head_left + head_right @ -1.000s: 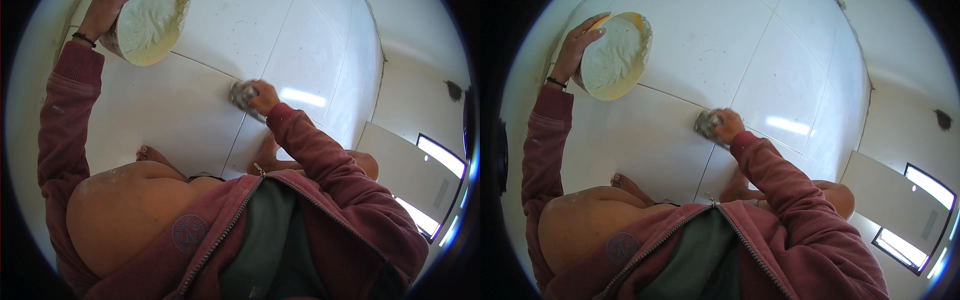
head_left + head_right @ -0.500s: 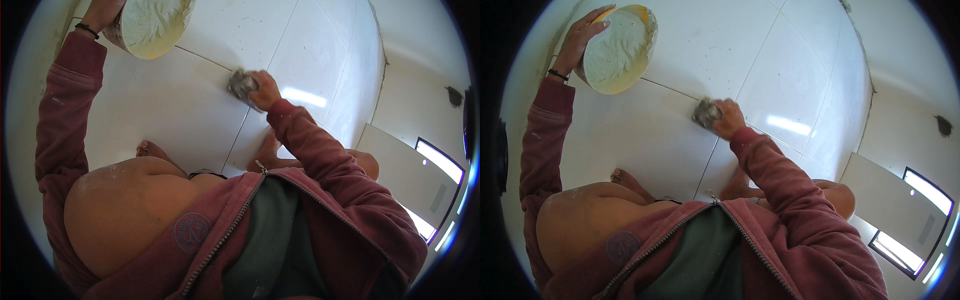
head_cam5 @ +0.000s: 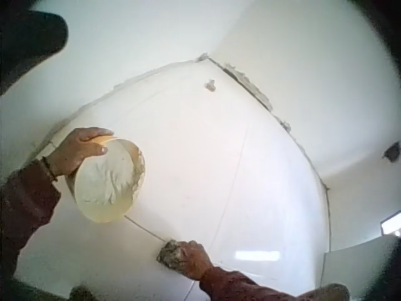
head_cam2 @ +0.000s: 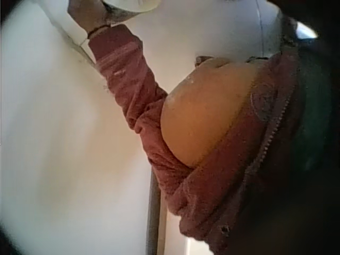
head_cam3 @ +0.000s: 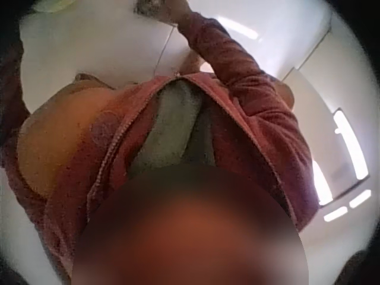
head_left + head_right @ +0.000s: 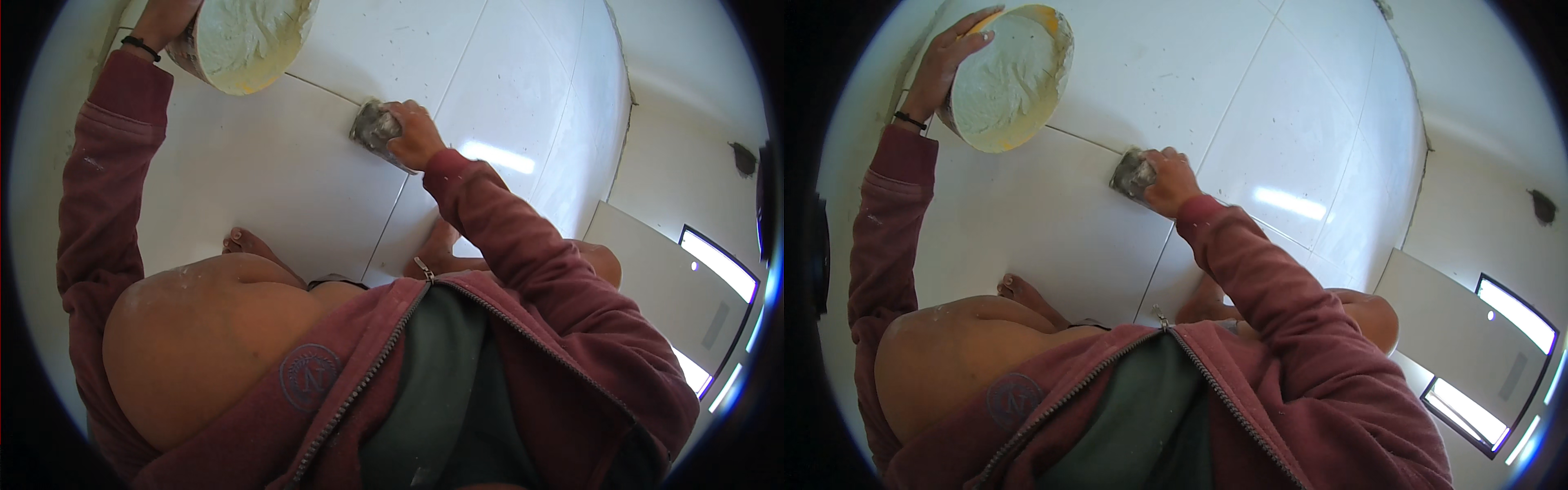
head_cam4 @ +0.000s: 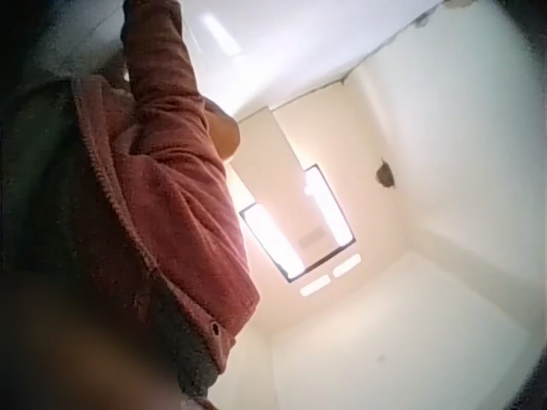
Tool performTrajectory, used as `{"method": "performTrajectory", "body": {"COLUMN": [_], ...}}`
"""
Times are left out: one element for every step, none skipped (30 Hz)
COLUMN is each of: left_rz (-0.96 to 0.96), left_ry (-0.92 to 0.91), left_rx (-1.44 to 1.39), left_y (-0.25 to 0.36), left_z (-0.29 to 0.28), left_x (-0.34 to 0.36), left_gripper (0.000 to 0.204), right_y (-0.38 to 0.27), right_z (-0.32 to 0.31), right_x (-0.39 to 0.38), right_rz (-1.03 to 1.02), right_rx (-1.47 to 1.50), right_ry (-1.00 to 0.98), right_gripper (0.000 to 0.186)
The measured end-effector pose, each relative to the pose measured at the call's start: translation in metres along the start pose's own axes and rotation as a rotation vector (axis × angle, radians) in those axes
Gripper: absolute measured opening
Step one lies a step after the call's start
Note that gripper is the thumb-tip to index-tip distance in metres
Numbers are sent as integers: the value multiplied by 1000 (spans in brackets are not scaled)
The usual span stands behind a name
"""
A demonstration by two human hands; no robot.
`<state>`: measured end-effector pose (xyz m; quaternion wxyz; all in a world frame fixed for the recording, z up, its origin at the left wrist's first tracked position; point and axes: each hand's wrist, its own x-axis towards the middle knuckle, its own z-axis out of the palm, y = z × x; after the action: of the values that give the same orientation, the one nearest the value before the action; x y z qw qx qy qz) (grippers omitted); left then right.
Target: Apply grout or adhesive to floor tile seams using a spreader.
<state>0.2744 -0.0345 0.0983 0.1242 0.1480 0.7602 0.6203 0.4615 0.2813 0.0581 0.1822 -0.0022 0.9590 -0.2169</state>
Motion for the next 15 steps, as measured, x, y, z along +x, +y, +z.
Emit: {"method": "performTrajectory", "body": {"left_rz": [-5,-1,5,7,47,84,79,29,-21,-24,-1,18,12,-5,-16], "left_ry": [-15,-20,-20,-22,-4,16,19,26,33,41,5,-39,-48,-21,9], "left_rx": [-13,-21,-24,-22,27,73,67,-39,-145,-148,-150,-150,-148,-131,-116], "left_y": [-2,-4,-5,-5,-5,-3,-1,2,6,9,12,14,15,14,11], "left_z": [0,1,0,0,0,-1,-1,-1,-1,0,-1,-1,-1,-1,0], "left_x": [1,2,2,3,3,3,2,1,1,1,0,0,-1,0,1], "left_gripper": [44,44,44,44,44,43,43,44,44,44,44,44,44,43,41], "right_y": [0,2,5,9,15,22,29,36,41,45,45,42,36,27,16], "right_z": [-1,-2,-5,-8,-13,-16,-16,-14,-10,-6,3,12,19,25,30], "right_x": [-3,-7,-13,-20,-30,-39,-44,-48,-50,-48,-43,-36,-28,-18,-8], "right_rz": [-19,8,68,166,478,637,852,796,843,907,829,828,676,580,537], "right_rx": [-8,-33,71,165,449,658,842,849,893,907,798,823,564,415,434], "right_ry": [-41,-33,-127,-230,-173,13,242,204,256,372,309,284,225,199,180], "right_gripper": [38,38,43,48,50,50,49,49,48,47,42,42,40,39,39]}}
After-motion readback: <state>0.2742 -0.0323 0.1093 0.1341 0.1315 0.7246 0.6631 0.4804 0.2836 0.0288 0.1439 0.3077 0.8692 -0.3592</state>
